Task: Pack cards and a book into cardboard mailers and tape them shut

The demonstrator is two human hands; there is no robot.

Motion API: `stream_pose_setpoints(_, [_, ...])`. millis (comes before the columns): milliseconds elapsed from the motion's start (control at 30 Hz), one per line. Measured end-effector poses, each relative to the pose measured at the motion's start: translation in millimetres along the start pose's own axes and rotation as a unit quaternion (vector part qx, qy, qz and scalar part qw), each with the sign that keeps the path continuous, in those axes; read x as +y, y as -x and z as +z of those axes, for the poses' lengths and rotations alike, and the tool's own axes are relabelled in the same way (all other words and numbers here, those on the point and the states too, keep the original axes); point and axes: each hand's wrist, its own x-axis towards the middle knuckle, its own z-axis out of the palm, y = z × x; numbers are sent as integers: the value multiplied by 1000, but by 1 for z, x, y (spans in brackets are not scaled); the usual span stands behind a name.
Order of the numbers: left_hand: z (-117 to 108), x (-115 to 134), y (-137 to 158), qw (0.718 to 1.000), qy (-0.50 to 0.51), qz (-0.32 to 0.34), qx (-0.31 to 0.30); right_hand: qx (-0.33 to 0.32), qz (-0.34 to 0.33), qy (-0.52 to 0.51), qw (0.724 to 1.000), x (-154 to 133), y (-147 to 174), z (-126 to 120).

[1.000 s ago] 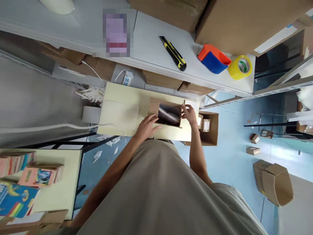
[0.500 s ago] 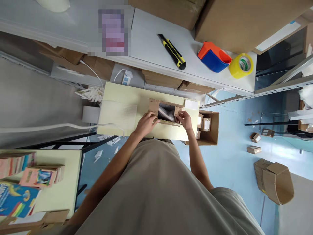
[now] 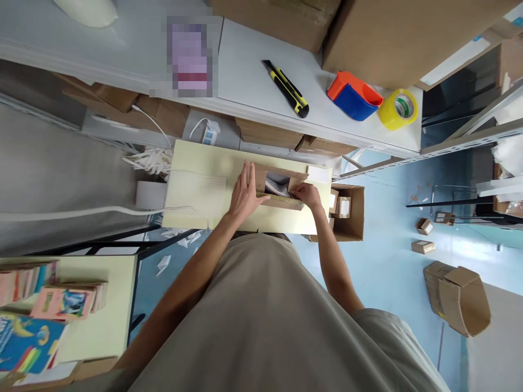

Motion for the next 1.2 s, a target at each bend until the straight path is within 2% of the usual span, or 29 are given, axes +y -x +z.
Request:
stream_pose_setpoints(133, [-11, -2, -31, 995, -23, 89, -35, 7, 1, 64, 998, -7, 5, -3])
stream_pose_setpoints(267, [-12, -9, -38, 994, -22, 102, -42, 80, -3, 42, 996, -2, 22, -8])
stream_pose_setpoints(333, [-7, -11, -31, 995, -11, 98, -33, 84, -29, 8, 996, 3, 30, -11])
stream_pose_setpoints(500, [2, -5, -9, 997, 12, 63, -31, -31, -85, 41, 995, 8, 38, -15])
stream_pose_setpoints(600, [-1, 0, -5, 997, 27, 59, -52, -88, -117, -1, 989, 7, 37, -15])
stream_pose_setpoints(700, [-8, 2, -4, 996, 34, 63, -62, -113, -143, -64, 981, 6, 39, -13])
stream_pose_setpoints(833, [-15, 0, 9, 994, 34, 80, -61, -140, -124, -74, 980, 3, 48, -10])
stream_pose_setpoints(900, [-18, -2, 21, 993, 33, 87, -75, -130, -110, -36, 985, 1, 55, -12])
stream_pose_setpoints(1033, [-23, -1, 35, 988, 47, 86, -119, -66, -102, 27, 992, -1, 72, -21])
stream_pose_setpoints(1200, [-11, 24, 11, 984, 43, 61, -161, -10, -108, -1, 994, 3, 86, -27])
